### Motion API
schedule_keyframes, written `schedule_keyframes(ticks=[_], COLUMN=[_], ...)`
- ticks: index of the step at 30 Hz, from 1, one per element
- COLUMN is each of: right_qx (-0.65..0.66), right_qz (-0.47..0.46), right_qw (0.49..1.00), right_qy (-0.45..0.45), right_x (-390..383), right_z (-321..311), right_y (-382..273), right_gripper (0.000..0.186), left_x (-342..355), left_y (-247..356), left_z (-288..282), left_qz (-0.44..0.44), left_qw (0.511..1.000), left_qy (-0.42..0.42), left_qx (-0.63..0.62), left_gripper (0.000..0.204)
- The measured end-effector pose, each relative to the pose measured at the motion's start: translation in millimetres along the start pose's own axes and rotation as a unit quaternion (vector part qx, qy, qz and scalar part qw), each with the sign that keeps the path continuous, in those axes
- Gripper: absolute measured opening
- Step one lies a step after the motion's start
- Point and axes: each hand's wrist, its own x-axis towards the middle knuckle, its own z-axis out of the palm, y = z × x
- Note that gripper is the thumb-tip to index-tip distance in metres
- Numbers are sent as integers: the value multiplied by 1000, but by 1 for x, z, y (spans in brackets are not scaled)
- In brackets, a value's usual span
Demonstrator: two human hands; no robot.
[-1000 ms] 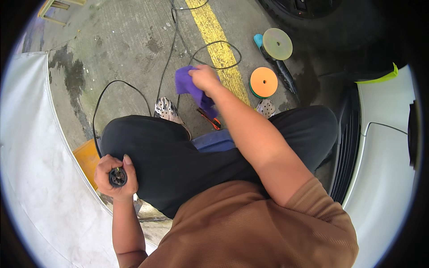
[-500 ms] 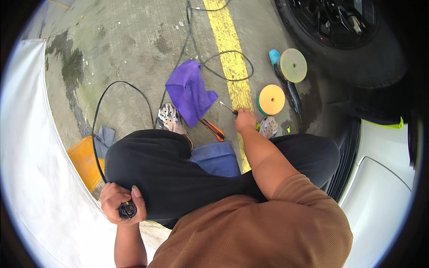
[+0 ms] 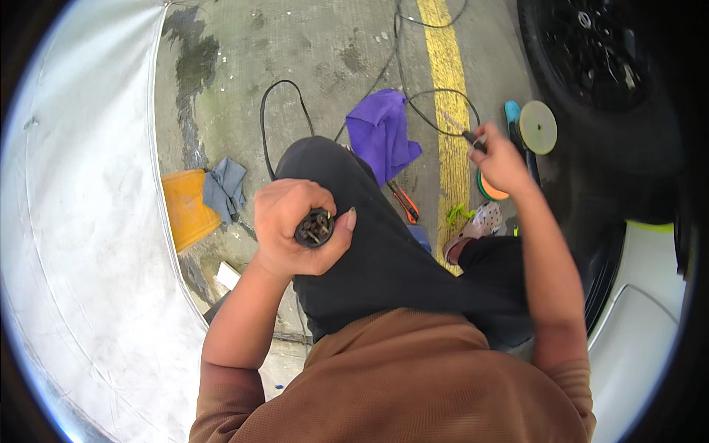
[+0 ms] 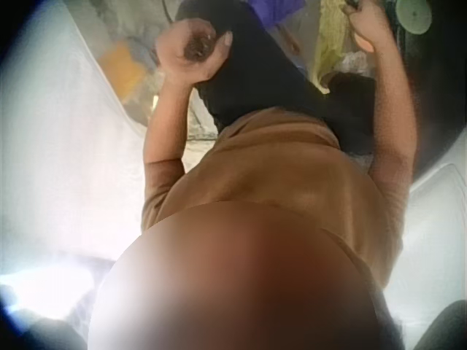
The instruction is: The person retrieves a screwdriver and a cloth from a tool cart, then sits on the ground to clean and adjust the internal contacts of an electrical plug using the screwdriver and cloth.
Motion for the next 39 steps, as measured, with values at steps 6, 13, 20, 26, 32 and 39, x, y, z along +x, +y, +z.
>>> schedule_keyframes(ticks=[6, 13, 20, 26, 32, 39], right_qx=[167, 132, 26, -23, -39, -7], right_qz=[-227, -323, -333, -338, -323, -307], right_qw=[959, 935, 941, 940, 945, 951], right_qy=[28, 69, 53, 43, 19, 42], right_x=[-166, -193, -199, -196, -196, -199], right_z=[-71, -64, -71, -76, -78, -74], right_y=[-112, -142, -158, -167, -169, -168], right_gripper=[23, 26, 30, 30, 31, 32], left_x=[1, -4, -4, 0, 2, 3], left_y=[12, 10, 9, 9, 9, 10], left_z=[9, 11, 14, 13, 12, 12], left_qz=[-33, -8, 27, 54, 56, 45], left_qw=[998, 995, 995, 992, 991, 990], left_qy=[-43, -92, -90, -113, -123, -133], left_qx=[-28, -25, -40, -18, 0, 4], left_gripper=[22, 21, 21, 21, 21, 20])
